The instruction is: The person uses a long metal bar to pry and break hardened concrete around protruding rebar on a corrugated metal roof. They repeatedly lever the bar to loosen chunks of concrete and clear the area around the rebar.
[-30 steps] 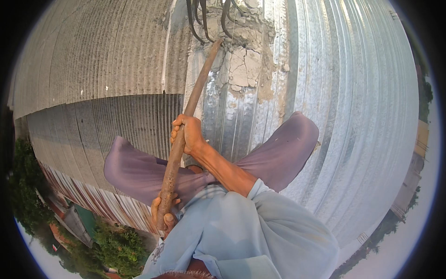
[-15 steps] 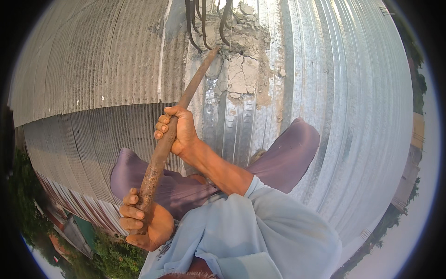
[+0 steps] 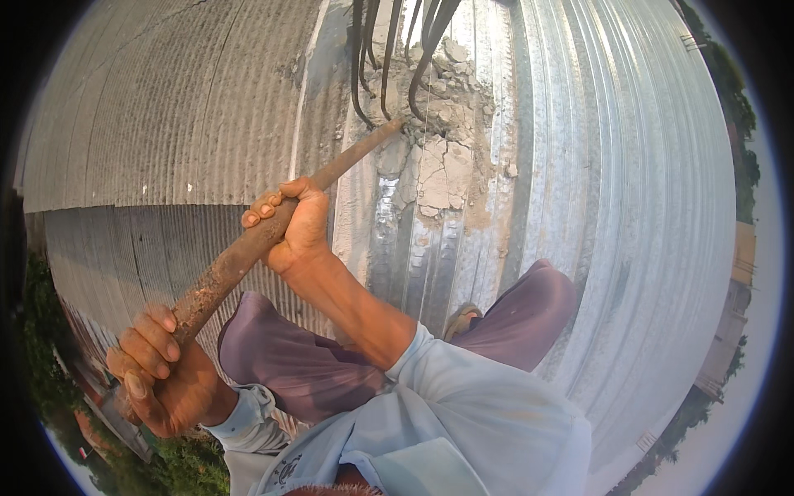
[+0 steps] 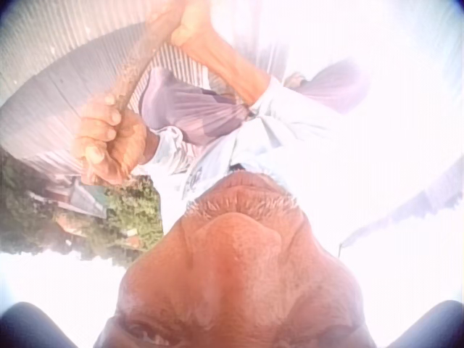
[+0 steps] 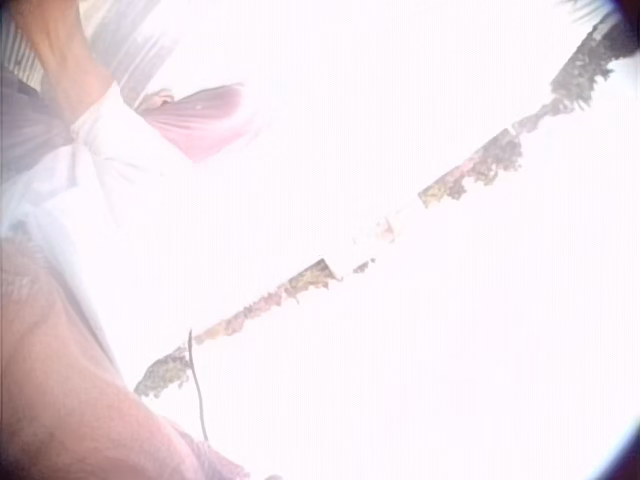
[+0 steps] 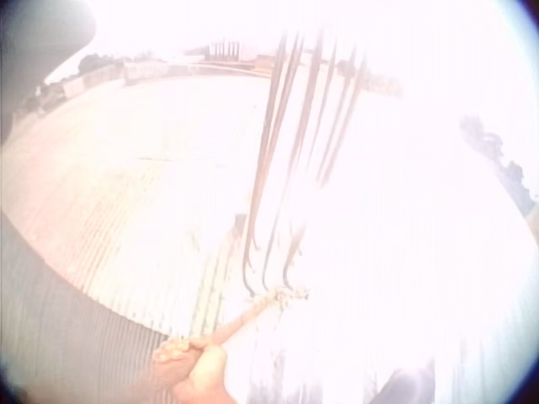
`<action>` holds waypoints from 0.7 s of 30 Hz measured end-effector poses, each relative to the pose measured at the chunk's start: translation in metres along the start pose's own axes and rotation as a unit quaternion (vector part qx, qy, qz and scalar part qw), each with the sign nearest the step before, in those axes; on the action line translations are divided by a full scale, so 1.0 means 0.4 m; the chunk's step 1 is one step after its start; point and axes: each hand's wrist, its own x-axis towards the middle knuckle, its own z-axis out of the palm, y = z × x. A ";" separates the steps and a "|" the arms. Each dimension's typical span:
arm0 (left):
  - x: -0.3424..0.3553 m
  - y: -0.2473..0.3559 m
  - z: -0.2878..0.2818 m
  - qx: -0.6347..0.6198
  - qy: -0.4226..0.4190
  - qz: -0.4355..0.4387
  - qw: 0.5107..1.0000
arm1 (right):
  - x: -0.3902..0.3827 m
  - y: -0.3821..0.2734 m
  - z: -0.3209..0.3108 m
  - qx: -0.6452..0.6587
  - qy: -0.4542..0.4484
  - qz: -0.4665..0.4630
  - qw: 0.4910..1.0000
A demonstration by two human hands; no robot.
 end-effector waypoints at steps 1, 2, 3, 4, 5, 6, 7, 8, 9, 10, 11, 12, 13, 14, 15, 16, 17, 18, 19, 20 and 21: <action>0.050 -0.017 0.012 -0.012 -0.008 0.002 1.000 | 0.011 -0.013 0.023 0.012 0.006 -0.014 1.000; 0.081 -0.005 0.027 -0.006 -0.024 0.009 1.000 | 0.027 -0.008 0.045 0.040 -0.002 0.006 0.999; 0.081 0.001 0.042 -0.002 -0.020 0.009 1.000 | 0.020 -0.013 0.053 0.041 -0.007 0.007 0.999; 0.074 0.008 0.064 0.001 -0.017 0.010 1.000 | 0.014 -0.022 0.051 0.042 -0.012 0.009 0.999; 0.065 0.016 0.079 0.004 -0.013 0.012 1.000 | 0.010 -0.031 0.044 0.043 -0.019 0.011 0.999; 0.033 0.021 0.082 0.005 -0.028 0.019 0.999 | 0.009 -0.052 0.017 0.057 -0.024 0.034 0.997; 0.001 0.024 0.084 0.006 -0.021 0.025 0.999 | 0.001 -0.057 -0.005 0.050 -0.026 0.045 0.997; -0.032 0.025 0.084 0.007 -0.016 0.030 0.999 | -0.009 -0.059 -0.026 0.044 -0.029 0.055 0.997; -0.058 0.027 0.083 0.009 -0.012 0.036 0.999 | -0.017 -0.057 -0.041 0.039 -0.033 0.066 0.997; -0.078 0.030 0.082 0.011 -0.007 0.038 0.999 | -0.022 -0.051 -0.052 0.042 -0.026 0.071 0.996; -0.094 0.034 0.080 0.013 -0.003 0.039 0.999 | -0.033 -0.047 -0.065 0.020 -0.025 0.060 0.998; -0.111 0.029 0.077 0.015 -0.003 0.038 0.999 | -0.039 -0.046 -0.080 0.000 -0.024 0.047 0.999; -0.122 0.032 0.077 0.021 0.001 0.039 0.999 | -0.046 -0.045 -0.082 -0.016 -0.024 0.032 0.999; -0.138 0.035 0.083 0.029 0.005 0.039 0.999 | -0.050 -0.057 -0.088 -0.004 -0.032 0.057 0.998; -0.161 0.033 0.083 0.037 0.005 0.036 0.999 | -0.065 -0.066 -0.095 -0.015 -0.037 0.053 0.998; -0.193 0.032 0.075 0.050 -0.009 0.043 0.998 | -0.084 -0.073 -0.106 -0.025 -0.041 0.048 0.998; -0.223 0.033 0.077 0.070 -0.005 0.053 0.996 | -0.098 -0.076 -0.117 -0.034 -0.043 0.042 0.998; -0.257 0.034 0.091 0.089 -0.001 0.060 0.994 | -0.106 -0.081 -0.135 -0.057 -0.036 0.030 0.997; -0.286 0.032 0.105 0.104 0.006 0.070 0.992 | -0.111 -0.090 -0.152 -0.056 -0.052 0.027 0.997; -0.317 0.030 0.113 0.120 -0.003 0.072 0.990 | -0.118 -0.101 -0.172 -0.056 -0.067 0.022 0.996; -0.344 0.031 0.118 0.142 -0.010 0.078 0.987 | -0.127 -0.101 -0.176 -0.056 -0.084 0.026 0.995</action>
